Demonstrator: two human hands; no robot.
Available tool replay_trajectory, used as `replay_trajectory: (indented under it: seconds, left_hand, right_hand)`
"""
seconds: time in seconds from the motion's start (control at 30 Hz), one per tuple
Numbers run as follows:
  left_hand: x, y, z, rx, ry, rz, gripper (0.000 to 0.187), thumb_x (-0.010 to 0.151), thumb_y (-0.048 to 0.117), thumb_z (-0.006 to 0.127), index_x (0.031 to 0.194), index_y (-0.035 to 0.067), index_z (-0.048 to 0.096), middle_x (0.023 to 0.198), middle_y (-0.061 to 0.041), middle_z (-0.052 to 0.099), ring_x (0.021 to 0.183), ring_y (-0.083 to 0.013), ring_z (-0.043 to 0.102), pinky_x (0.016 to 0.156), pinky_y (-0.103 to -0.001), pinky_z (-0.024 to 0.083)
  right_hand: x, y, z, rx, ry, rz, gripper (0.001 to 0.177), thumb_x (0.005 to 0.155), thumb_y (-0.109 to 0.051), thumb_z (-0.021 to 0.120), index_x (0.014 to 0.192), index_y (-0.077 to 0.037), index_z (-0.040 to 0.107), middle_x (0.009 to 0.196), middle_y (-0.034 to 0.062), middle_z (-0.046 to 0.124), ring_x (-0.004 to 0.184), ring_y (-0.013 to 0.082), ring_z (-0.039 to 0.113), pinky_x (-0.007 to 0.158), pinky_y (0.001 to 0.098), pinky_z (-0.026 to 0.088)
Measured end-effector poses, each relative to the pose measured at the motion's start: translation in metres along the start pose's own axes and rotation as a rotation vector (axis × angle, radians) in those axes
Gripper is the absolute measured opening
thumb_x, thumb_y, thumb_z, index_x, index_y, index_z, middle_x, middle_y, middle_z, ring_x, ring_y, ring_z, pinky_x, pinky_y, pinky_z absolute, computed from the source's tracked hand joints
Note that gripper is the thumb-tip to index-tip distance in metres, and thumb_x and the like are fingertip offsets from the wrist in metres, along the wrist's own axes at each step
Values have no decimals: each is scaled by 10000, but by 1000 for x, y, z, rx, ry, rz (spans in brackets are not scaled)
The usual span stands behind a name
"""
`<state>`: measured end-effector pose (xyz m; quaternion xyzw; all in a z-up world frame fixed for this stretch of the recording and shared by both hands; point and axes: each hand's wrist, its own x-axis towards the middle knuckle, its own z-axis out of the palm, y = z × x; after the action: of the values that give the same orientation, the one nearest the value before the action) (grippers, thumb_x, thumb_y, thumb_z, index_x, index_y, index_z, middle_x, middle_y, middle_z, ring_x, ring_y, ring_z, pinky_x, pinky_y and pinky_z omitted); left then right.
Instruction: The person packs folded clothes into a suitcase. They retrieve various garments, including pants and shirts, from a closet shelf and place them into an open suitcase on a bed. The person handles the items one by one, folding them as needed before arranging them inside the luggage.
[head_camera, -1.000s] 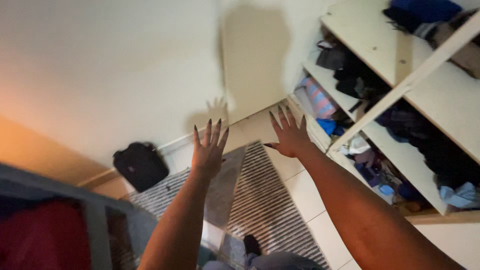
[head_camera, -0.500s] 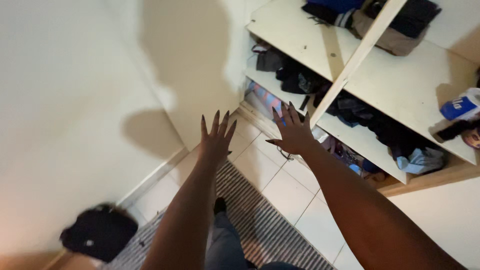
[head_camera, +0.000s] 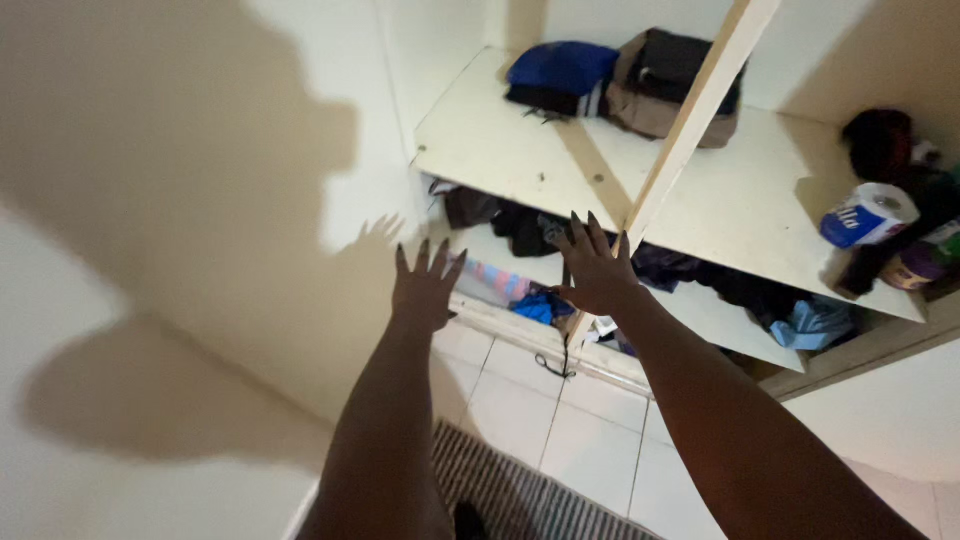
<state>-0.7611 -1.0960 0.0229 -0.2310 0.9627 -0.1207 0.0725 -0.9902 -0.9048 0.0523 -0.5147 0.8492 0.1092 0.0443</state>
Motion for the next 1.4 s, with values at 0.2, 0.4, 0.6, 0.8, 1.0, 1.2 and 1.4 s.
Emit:
replay_trajectory:
  seconds: [0.2,0.4,0.6,0.8,1.0,1.2,1.4]
  left_hand:
    - [109,-33,8,-127,-305,-12,743,879,572,722,1492,213,503,1480,-87,567,1400,-317,497,1119,-580,407]
    - [182,-27,24,-319,-309,147,517,875,570,732,1104,108,774,1149,-147,741,1096,-331,703,923,-452,569]
    - [226,-28,-7,-308,-84,151,260,842,276,728,1010,83,777,1080,-156,750,1056,-327,716,898,-463,583]
    - [317,-43,-24,-198,-98,159,279,901,150,647,1161,113,741,1203,-135,741,1162,-314,693,968,-466,569]
    - [371,-47,-46,15,-165,126,875,888,344,723,1609,327,228,1735,-44,8,1576,-339,58,1210,-697,84]
    - [413,-48,-49,100,-164,100,1162,818,620,763,1668,320,30,1745,-51,-167,1594,-344,-145,1194,-725,-72]
    - [455,-51,-20,96,-117,113,1165,824,570,785,1669,305,28,1739,-74,-156,1572,-345,-147,1155,-730,-87]
  right_hand:
    - [43,26,-16,53,-1,48,987,886,-593,670,1595,-205,103,1670,151,190,1521,393,186,1160,644,249]
    - [89,58,-20,100,-143,126,428,955,-484,592,1225,-179,723,1060,126,725,1012,336,706,883,478,576]
    - [142,85,-41,128,-28,223,524,1022,-546,504,888,-114,767,861,120,737,870,333,727,788,486,575]
    - [225,127,-32,163,-89,238,522,1042,-574,460,927,-138,723,809,82,722,767,267,743,718,458,580]
    - [279,173,-15,-50,-202,227,1093,847,-845,530,1618,-230,59,1686,173,-3,1541,410,-8,1098,793,97]
    - [328,209,4,-18,-272,249,1210,807,-904,485,1651,-261,-97,1718,141,-203,1563,391,-184,1123,812,-14]
    - [364,223,28,21,-308,206,1201,807,-924,464,1662,-266,-64,1718,145,-183,1568,404,-197,1153,792,-14]
